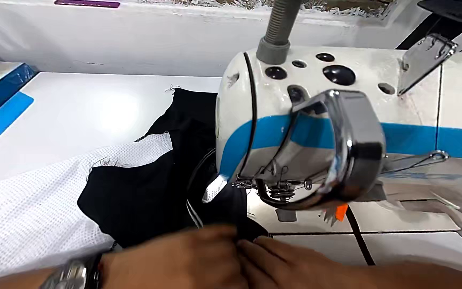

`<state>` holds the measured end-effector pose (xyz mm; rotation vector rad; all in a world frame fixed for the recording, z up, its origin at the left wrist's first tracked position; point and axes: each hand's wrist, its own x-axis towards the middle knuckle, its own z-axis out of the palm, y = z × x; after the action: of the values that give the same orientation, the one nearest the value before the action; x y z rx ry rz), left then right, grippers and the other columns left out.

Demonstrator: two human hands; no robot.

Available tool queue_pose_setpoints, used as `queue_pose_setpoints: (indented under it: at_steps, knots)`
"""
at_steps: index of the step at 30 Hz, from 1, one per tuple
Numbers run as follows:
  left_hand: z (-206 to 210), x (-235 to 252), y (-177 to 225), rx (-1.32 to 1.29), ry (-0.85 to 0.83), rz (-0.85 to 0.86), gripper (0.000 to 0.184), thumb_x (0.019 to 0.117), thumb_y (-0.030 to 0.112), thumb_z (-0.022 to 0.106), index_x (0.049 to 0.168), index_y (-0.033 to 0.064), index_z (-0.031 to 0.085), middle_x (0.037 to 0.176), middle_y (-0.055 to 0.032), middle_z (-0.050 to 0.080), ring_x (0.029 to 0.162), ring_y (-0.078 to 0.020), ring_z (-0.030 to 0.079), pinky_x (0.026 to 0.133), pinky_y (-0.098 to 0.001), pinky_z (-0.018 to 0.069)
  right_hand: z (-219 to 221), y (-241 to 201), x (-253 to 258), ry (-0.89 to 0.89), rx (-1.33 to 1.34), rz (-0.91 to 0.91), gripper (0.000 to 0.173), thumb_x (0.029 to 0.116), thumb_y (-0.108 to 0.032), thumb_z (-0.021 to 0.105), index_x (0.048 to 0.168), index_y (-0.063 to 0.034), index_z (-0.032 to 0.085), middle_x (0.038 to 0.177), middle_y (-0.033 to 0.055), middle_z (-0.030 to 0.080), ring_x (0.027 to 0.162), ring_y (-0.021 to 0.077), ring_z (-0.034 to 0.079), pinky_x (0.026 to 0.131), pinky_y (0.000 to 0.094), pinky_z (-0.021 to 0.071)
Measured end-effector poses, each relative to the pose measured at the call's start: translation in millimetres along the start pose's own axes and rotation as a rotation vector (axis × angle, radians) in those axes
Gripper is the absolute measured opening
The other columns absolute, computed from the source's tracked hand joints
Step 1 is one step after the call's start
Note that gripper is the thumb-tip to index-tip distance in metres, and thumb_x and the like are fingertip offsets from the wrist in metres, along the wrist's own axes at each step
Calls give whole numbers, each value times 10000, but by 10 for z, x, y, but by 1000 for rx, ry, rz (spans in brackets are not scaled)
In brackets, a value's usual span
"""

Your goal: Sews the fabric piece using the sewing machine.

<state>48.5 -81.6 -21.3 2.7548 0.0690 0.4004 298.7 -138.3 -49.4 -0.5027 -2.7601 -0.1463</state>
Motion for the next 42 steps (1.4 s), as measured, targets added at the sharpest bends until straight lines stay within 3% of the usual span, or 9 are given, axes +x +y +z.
queue_pose_setpoints:
  at_steps: [3,9,13,17,22,29,36,40,42]
  knots:
    - [72,-210,-391,285,52,-111,718,1082,573,141,1365,83,584,1338,-143,637,1276,-257,601,1082,-412,472,-5,162,-53,-10,84,23,192,1051,-69,466,1056,-105,654,1165,78,707,1196,252,645,900,351,559]
    - [324,-267,-142,418,9,-190,738,1060,609,132,1520,139,467,1539,-73,515,1087,-251,627,872,-364,471,-3,170,-141,-5,193,7,175,1051,-82,474,1106,-107,638,1174,73,705,1134,222,663,828,314,541]
    - [300,-217,-247,394,-8,-152,682,1072,563,121,1498,190,502,1587,-8,462,1066,-236,590,847,-379,430,16,201,-115,-6,-29,28,242,1048,-56,458,1138,-103,679,1173,44,701,1106,211,636,800,314,513]
    - [298,-251,-165,267,-34,-144,664,1083,546,143,1465,168,532,1594,-38,458,1430,-251,454,1148,-424,351,-29,96,-163,-23,114,4,219,1047,-50,470,1145,-40,665,1171,114,719,1092,251,684,882,337,551]
    - [267,-274,-193,215,-52,-183,697,1058,599,132,1492,206,511,1609,-33,433,1394,-244,461,1059,-404,372,12,161,-178,-18,182,18,221,1047,-66,489,1171,-69,672,1167,87,721,1069,242,675,832,330,536]
    - [211,-226,-462,298,-2,-189,670,1059,609,112,1504,273,484,1617,50,415,1393,-181,446,1069,-383,340,86,388,-193,56,131,59,241,1048,-76,499,1153,-105,713,1209,24,727,1183,201,647,940,329,524]
    - [44,-124,-794,290,85,-185,705,1061,608,90,1379,288,632,1190,-12,668,1217,-182,582,1052,-432,436,5,611,-106,-1,151,211,226,1053,-33,482,1139,-85,684,1234,47,717,1193,203,667,979,337,548]
    - [-330,-124,-791,411,110,-96,578,1053,576,313,887,181,702,828,35,647,908,-135,654,993,-444,488,131,699,-136,48,168,220,212,1035,-72,507,1104,-97,706,1169,47,728,1145,176,682,938,306,569]
    - [-477,-93,-348,321,37,-80,427,1076,382,425,796,151,651,709,13,626,707,-146,644,752,-376,545,171,659,-108,58,117,193,240,1048,-140,505,1176,-150,708,1180,30,726,1159,181,670,952,330,560]
